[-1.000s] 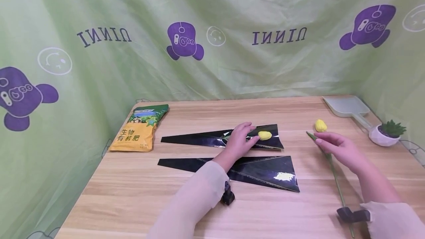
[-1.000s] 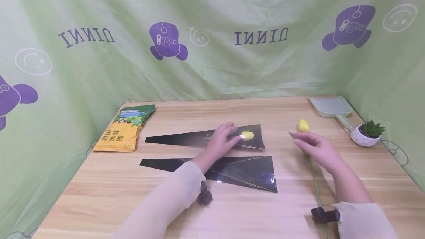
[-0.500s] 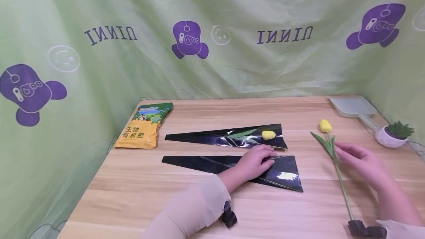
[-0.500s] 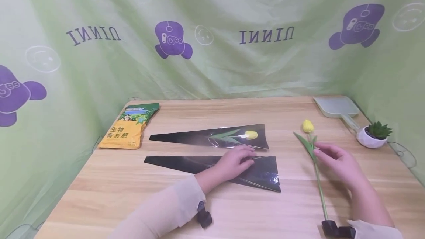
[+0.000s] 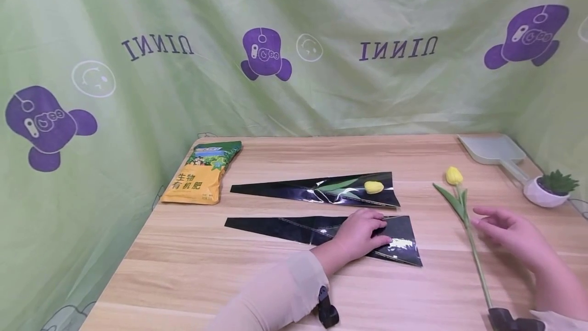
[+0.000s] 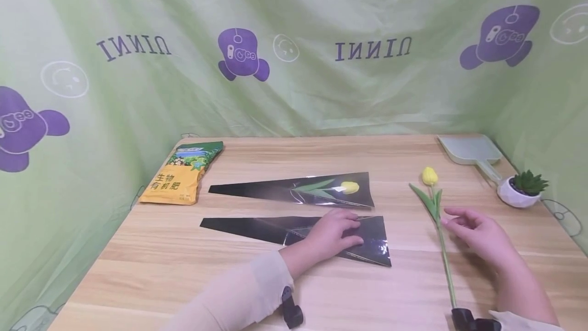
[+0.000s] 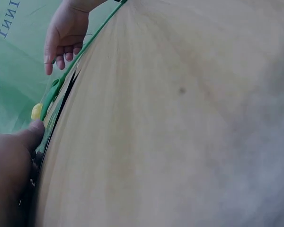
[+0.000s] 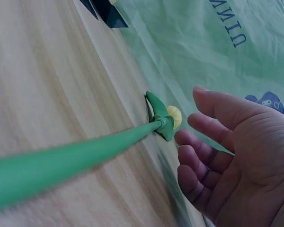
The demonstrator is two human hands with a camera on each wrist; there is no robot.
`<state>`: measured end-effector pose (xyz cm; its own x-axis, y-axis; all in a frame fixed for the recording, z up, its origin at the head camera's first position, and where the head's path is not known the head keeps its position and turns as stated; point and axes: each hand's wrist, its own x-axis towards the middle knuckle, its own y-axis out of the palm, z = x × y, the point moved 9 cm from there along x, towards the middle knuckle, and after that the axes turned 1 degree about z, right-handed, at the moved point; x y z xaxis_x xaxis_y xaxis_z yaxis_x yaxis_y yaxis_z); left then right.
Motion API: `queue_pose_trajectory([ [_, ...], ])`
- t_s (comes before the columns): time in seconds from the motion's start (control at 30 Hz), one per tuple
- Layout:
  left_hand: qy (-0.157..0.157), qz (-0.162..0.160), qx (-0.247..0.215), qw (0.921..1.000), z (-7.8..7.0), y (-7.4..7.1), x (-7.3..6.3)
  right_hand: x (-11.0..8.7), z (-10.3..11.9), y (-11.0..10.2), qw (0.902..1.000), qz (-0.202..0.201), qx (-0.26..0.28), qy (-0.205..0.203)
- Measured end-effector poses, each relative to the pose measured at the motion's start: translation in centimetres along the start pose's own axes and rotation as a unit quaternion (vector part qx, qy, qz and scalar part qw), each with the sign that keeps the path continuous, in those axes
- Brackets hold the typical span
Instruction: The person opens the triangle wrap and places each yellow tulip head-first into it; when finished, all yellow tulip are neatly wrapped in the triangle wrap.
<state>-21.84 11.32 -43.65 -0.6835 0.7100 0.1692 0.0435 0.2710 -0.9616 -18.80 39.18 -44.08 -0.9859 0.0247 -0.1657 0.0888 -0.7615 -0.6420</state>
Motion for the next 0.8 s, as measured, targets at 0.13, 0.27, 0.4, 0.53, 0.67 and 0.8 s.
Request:
queue_pose_trajectory([
  [0.13, -0.007, -0.006, 0.003, 0.9999, 0.1, 0.0, -0.1, 0.0, 0.2, 0.2, 0.9992, 0.009, -0.038, 0.007],
  [0.27, 0.002, -0.023, 0.007, 0.9997, -0.1, -0.2, -0.2, 0.1, 0.2, 0.4, 0.9971, 0.018, -0.074, 0.009],
  [0.4, 0.006, -0.032, 0.007, 0.9995, 0.0, -0.2, -0.1, 0.2, 0.3, 0.5, 0.9955, 0.019, -0.092, 0.011],
  [0.53, 0.005, -0.034, 0.006, 0.9994, 0.0, -0.3, -0.1, 0.3, 0.9, 0.8, 0.9932, 0.017, -0.114, 0.013],
  [0.67, 0.004, -0.038, 0.003, 0.9993, 0.0, -0.6, -0.2, 0.3, 1.3, 1.3, 0.9906, 0.024, -0.133, 0.025],
  [0.8, 0.003, -0.043, -0.007, 0.999, 0.0, -0.9, -0.2, 0.2, 1.4, 1.6, 0.9882, 0.028, -0.146, 0.037],
])
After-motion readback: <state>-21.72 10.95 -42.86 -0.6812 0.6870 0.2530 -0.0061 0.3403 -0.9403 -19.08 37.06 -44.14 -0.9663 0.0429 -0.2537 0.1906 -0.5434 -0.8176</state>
